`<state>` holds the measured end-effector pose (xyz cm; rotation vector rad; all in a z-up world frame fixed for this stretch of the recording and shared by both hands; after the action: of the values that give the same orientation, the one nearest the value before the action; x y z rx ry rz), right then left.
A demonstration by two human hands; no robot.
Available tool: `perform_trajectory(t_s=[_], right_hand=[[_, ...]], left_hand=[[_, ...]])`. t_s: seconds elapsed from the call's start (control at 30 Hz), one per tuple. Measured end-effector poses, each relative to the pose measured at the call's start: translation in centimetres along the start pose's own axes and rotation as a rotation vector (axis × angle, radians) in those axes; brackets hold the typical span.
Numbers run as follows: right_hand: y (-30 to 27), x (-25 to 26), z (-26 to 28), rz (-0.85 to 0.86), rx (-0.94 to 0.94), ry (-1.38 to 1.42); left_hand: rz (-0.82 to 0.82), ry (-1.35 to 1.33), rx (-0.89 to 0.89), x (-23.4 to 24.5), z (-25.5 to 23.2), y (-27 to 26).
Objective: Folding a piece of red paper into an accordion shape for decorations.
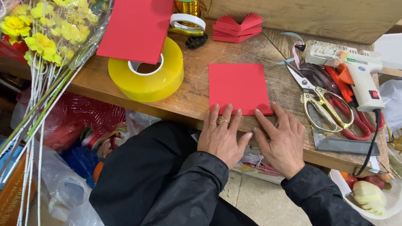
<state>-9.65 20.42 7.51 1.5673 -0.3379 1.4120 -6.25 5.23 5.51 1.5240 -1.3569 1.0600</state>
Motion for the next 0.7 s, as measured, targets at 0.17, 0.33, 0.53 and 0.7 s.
perform_trajectory(t_s=[0.17,0.33,0.53,0.7], right_hand=[[0.1,-1.2,0.5,0.015,-0.01,-0.029],[0.3,-1.2,0.9,0.037,-0.014,-0.008],[0.3,-1.1,1.0,0.034,-0.014,-0.015],[0.4,-0.9,1.2,0.045,-0.018,-0.001]], left_hand=[[-0.061,0.006,-0.022,-0.7,0.3,0.3],[-0.429,0.037,-0.171,-2.5,2.9,1.9],[-0.517,-0.402,-0.131,-5.6,7.6,5.4],[-0.475,-0.57,0.106,-5.2,9.5,6.1]])
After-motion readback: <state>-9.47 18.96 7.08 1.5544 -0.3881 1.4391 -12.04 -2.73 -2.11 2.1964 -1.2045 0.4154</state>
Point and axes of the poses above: each hand's wrist, its own y-axis towards the middle knuckle, its own x-axis out of the back of the hand, z = x × y, the point moved 8 cm from there along y, towards the middle knuckle, and after that the axes turned 5 degrees about x, right-handed, at the moved point
